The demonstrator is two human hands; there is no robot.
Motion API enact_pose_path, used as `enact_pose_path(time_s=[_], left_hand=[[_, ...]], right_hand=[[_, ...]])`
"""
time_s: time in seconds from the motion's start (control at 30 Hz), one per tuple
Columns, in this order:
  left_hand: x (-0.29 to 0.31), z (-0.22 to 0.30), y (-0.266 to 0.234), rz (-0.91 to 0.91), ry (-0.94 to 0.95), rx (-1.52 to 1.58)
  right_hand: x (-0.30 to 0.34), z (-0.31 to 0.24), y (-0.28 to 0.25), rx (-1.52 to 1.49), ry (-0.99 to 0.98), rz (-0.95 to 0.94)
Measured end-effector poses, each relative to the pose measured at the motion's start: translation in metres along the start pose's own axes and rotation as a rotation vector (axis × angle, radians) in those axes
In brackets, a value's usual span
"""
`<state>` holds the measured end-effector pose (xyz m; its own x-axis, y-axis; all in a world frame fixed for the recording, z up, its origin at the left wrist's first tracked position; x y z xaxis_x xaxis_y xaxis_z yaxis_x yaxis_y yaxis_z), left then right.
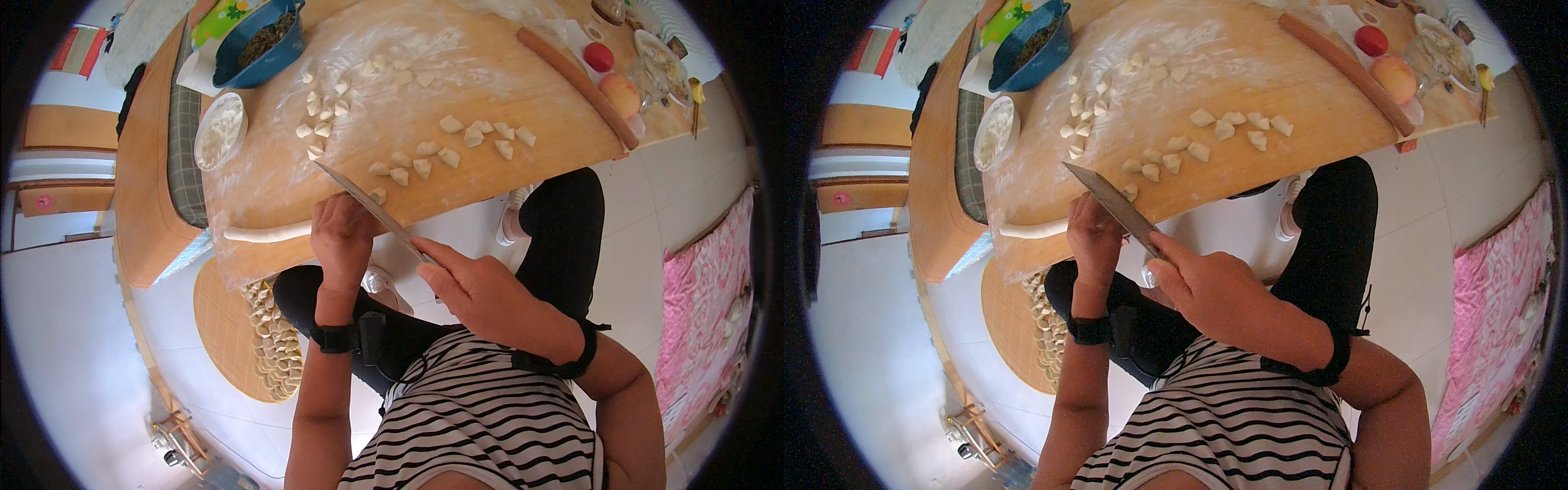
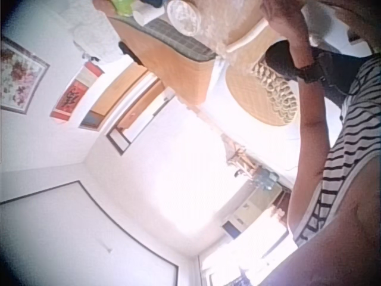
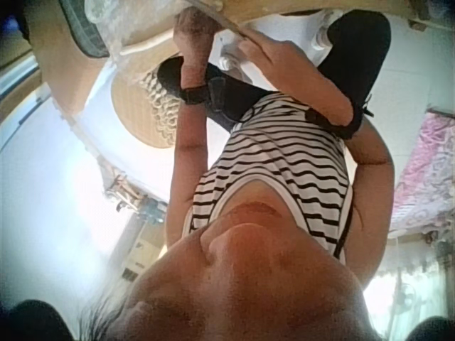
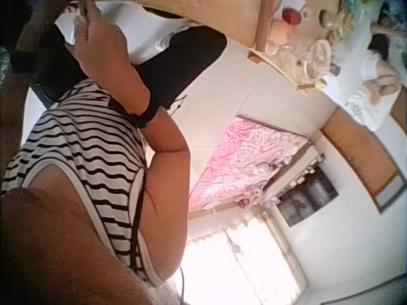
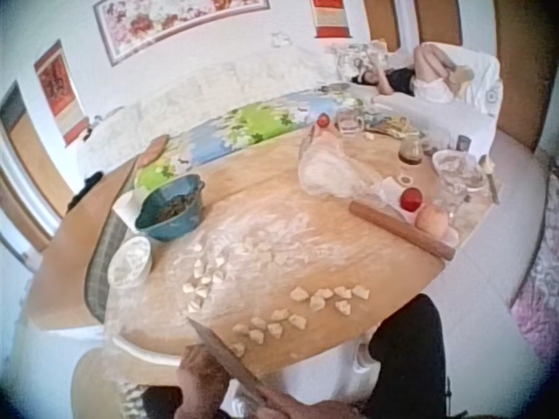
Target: The person prepares dumpling dough by removing it from a plastic bag, rolling it into a long cylinder on a floured wooden board, and cutting it into small pieces with a large knife.
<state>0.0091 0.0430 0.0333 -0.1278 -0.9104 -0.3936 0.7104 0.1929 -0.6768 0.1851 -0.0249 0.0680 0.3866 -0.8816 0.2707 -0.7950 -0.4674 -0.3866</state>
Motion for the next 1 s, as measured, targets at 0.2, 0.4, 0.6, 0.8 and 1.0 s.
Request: enact_pose_path(time_s=[0.2, 0.4, 0.6, 0.8, 1.0], left_hand=[[-0.002, 0.006, 0.002, 0.019, 0.034, -0.004], [-0.007, 0.000, -0.007, 0.011, 0.012, -0.041], [-0.003, -0.031, -0.013, 0.100, -0.202, 0.004], [-0.006, -0.028, -0.013, 0.099, -0.123, -0.006], [-0.005, -0.032, -0.011, 0.096, -0.152, 0.020]], right_hand=[[-0.014, 0.005, 0.010, 0.181, 0.013, 0.012], [-0.052, -0.003, 0.010, 0.198, -0.196, 0.166], [-0.024, -0.006, 0.011, 0.055, -0.055, 0.028], [-0.016, -0.009, 0.010, 0.051, -0.024, -0.008], [-0.021, -0.004, 0.012, 0.083, 0.005, -0.050]])
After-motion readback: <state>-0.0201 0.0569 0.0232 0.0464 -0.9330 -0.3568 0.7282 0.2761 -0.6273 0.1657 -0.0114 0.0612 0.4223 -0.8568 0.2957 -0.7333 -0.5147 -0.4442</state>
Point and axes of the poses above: each hand's wrist, its own x-axis away from the middle knuckle, its own y-axis out of the palm, z = x × y, the point moved 7 cm from there along -x, towards the middle knuckle, and after that the axes turned 9 degrees about x, right-handed, at the moved point
